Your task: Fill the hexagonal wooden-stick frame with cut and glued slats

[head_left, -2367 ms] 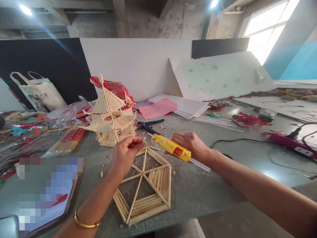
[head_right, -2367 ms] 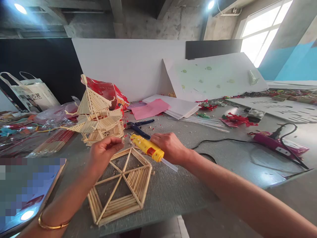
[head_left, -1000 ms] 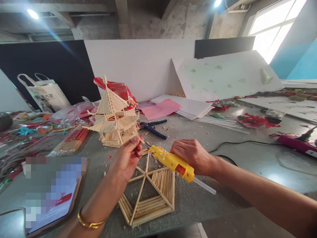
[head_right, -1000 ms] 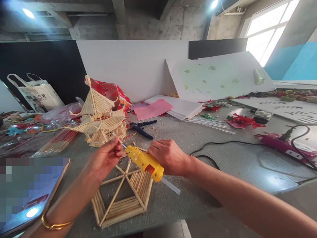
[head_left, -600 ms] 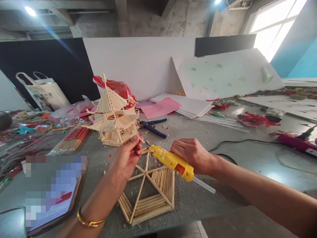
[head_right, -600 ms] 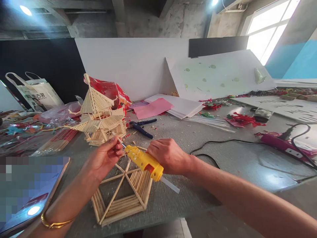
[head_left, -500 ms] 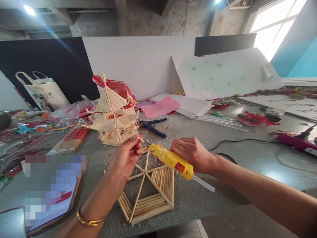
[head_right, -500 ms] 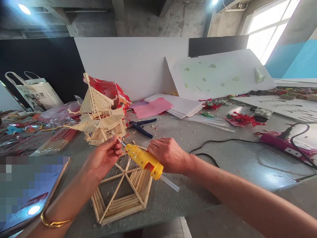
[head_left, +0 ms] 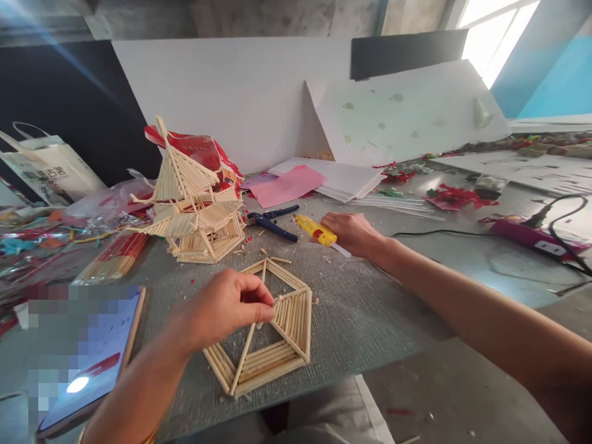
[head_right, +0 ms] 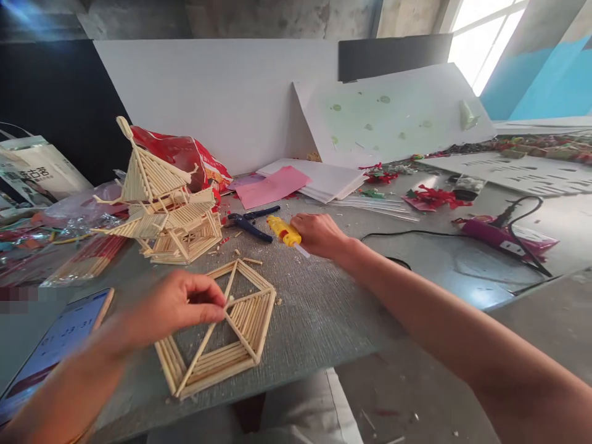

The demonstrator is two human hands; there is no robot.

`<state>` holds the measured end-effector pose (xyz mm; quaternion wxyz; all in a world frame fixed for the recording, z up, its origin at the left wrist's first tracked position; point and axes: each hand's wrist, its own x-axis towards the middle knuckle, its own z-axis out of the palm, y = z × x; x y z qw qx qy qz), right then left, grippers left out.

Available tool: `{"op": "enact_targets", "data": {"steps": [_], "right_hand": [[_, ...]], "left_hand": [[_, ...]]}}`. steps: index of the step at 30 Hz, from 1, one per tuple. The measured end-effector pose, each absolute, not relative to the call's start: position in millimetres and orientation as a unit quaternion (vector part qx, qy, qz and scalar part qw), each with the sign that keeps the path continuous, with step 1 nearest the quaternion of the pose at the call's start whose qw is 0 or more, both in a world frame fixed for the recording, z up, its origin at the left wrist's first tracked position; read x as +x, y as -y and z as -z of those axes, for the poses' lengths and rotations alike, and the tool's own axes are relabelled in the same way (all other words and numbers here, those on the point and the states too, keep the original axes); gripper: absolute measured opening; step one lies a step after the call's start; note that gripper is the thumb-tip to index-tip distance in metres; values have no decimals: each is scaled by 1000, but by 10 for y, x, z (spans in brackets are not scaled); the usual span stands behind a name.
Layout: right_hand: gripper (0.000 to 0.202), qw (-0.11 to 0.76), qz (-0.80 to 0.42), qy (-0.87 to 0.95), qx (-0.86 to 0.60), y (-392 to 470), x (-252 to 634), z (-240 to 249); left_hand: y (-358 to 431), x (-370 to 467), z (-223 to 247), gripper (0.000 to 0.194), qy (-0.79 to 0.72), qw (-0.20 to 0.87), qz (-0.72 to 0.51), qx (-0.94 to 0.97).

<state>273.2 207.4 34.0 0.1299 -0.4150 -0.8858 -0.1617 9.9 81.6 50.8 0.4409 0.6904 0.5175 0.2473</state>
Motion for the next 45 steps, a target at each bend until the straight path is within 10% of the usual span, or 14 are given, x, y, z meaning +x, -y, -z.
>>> {"op": "enact_targets", "data": {"steps": [45], "right_hand": [[47,66,87,923,-369,-2245,2767,-239]], "left_hand": [[-719,118,-367,14,-514,343,-13,786]]}}
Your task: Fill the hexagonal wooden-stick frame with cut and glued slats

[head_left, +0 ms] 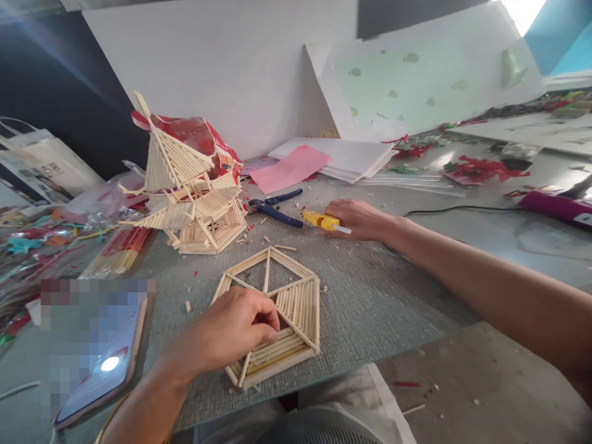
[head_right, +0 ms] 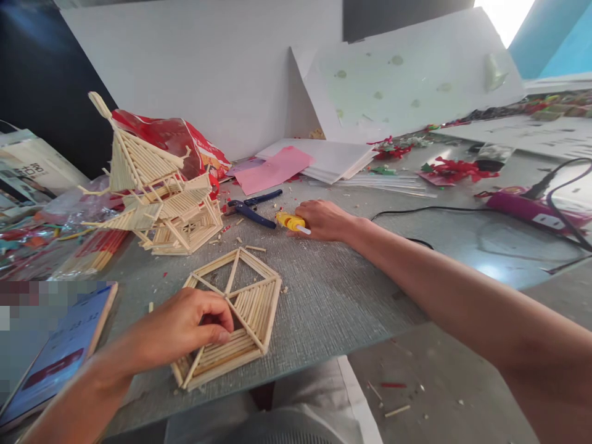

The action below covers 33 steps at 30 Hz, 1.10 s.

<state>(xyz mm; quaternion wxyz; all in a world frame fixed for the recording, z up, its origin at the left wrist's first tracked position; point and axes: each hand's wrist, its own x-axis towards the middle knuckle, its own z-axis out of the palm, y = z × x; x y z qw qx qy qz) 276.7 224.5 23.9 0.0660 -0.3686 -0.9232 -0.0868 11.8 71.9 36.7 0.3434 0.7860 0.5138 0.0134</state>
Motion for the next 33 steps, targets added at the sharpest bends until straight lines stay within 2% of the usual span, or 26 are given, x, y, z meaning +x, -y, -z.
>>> {"op": "enact_targets", "data": {"steps": [33], "right_hand": [[44,64,68,925,-368,-2255,2757,-211]], "left_hand": [[-756,157,-377,16,-503,328,7,800]]}}
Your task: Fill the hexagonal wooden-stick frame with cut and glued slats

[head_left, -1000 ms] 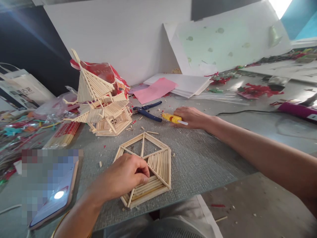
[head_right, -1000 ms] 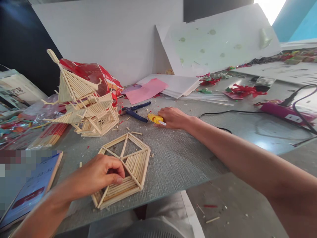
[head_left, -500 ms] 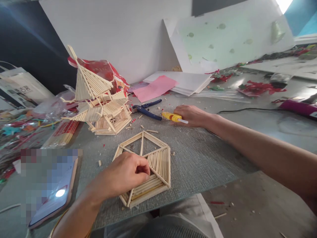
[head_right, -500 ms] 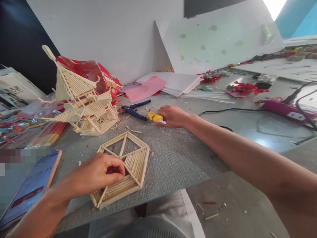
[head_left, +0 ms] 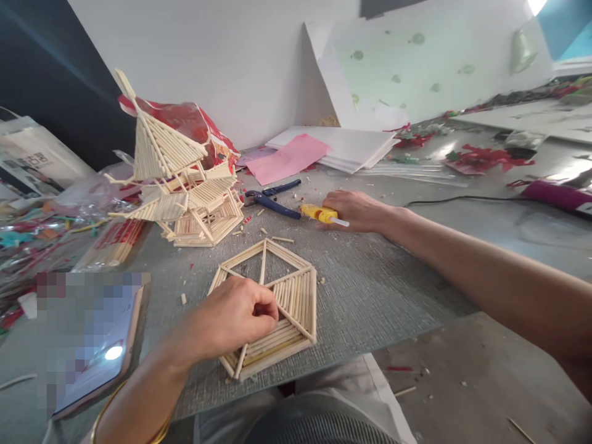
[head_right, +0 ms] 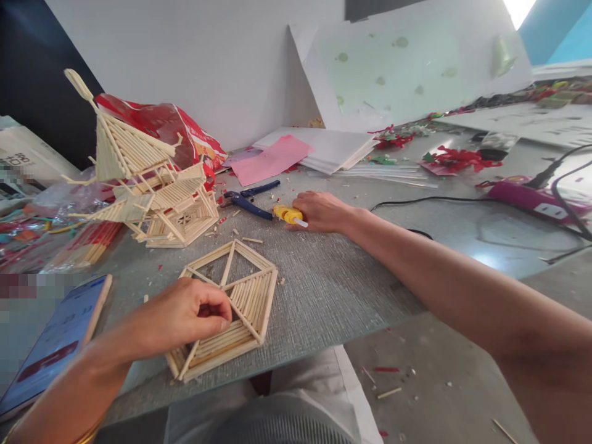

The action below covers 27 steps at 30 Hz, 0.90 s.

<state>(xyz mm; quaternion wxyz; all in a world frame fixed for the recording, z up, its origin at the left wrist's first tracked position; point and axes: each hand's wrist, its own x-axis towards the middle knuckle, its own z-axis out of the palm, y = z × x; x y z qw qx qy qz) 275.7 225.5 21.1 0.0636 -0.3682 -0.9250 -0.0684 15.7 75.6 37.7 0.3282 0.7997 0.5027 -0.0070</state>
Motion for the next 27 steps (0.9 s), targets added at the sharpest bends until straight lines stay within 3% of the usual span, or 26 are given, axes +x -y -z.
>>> {"op": "enact_targets", "data": {"steps": [27], "right_hand": [[44,60,66,932,-351,-2243,2766,-225]], "left_hand": [[-747,174,-353,18,-508,311,2,803]]}}
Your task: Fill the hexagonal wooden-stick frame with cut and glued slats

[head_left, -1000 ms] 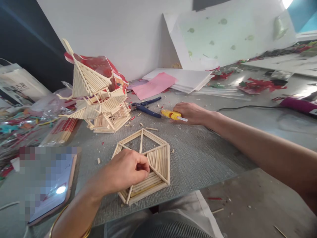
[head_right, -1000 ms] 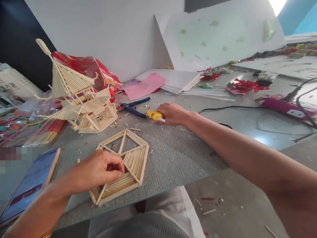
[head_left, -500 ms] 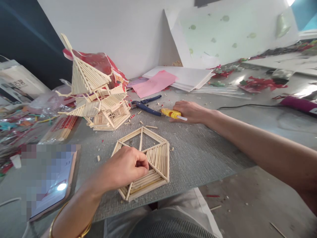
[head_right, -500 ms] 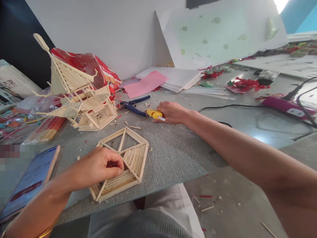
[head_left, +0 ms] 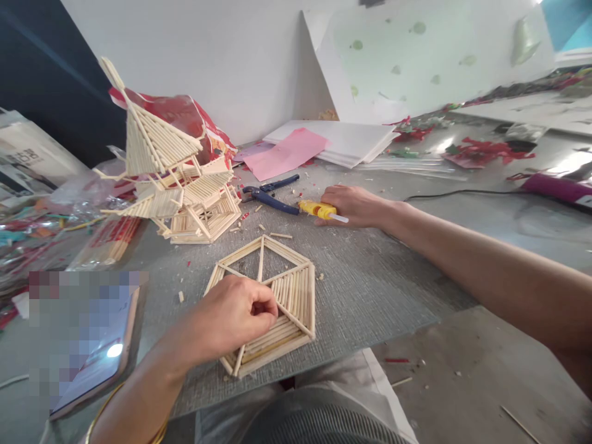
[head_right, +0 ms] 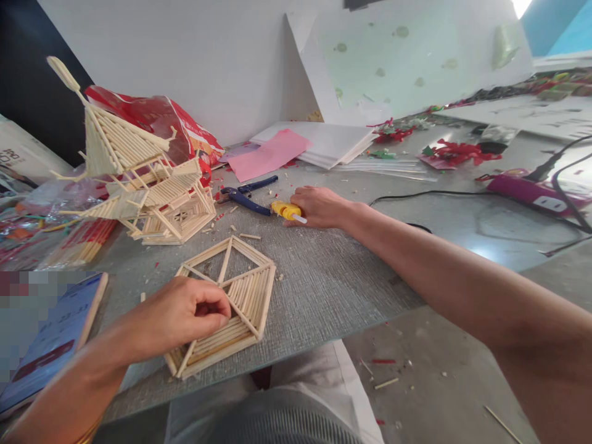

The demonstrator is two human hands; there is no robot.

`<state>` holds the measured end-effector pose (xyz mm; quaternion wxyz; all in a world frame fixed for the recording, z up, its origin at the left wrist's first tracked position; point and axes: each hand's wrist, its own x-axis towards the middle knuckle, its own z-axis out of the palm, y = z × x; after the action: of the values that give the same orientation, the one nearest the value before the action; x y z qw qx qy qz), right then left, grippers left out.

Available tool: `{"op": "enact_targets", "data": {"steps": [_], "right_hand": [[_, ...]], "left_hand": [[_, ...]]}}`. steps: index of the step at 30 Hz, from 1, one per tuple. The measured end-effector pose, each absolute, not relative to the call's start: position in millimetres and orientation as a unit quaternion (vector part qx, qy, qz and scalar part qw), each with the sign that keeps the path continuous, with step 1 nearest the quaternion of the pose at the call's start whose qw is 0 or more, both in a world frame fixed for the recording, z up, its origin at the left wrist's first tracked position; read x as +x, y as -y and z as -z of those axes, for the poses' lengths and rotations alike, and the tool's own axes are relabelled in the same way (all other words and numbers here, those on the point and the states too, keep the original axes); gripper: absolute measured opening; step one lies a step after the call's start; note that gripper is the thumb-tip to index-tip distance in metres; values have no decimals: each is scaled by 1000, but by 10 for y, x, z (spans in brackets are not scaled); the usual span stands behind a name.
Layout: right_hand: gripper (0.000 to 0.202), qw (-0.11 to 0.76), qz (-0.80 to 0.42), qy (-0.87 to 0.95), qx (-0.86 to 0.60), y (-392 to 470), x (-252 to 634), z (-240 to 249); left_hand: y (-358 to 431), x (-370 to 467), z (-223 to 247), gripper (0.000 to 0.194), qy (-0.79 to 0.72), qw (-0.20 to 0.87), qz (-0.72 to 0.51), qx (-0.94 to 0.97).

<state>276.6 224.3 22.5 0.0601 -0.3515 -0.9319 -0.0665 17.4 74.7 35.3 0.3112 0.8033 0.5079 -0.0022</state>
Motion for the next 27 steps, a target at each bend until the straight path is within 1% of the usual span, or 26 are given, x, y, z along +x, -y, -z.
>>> {"op": "enact_targets", "data": {"steps": [11,21,25,27], "right_hand": [[40,64,67,930,-357,-2277,2772,-200],[43,52,65,934,-348,-2221,2747,-247],[34,24,10,937,-349,-2227,2807,-327],[40,1,-21,932,-363,-2196,2869,-424]], "left_hand": [[-718,133,-322,18,-528,314,-6,789],[-715,160,-363,19,-524,306,-2,795],[-710,162,-355,19,-519,301,-1,800],[-704,163,-361,19,-517,294,0,804]]}}
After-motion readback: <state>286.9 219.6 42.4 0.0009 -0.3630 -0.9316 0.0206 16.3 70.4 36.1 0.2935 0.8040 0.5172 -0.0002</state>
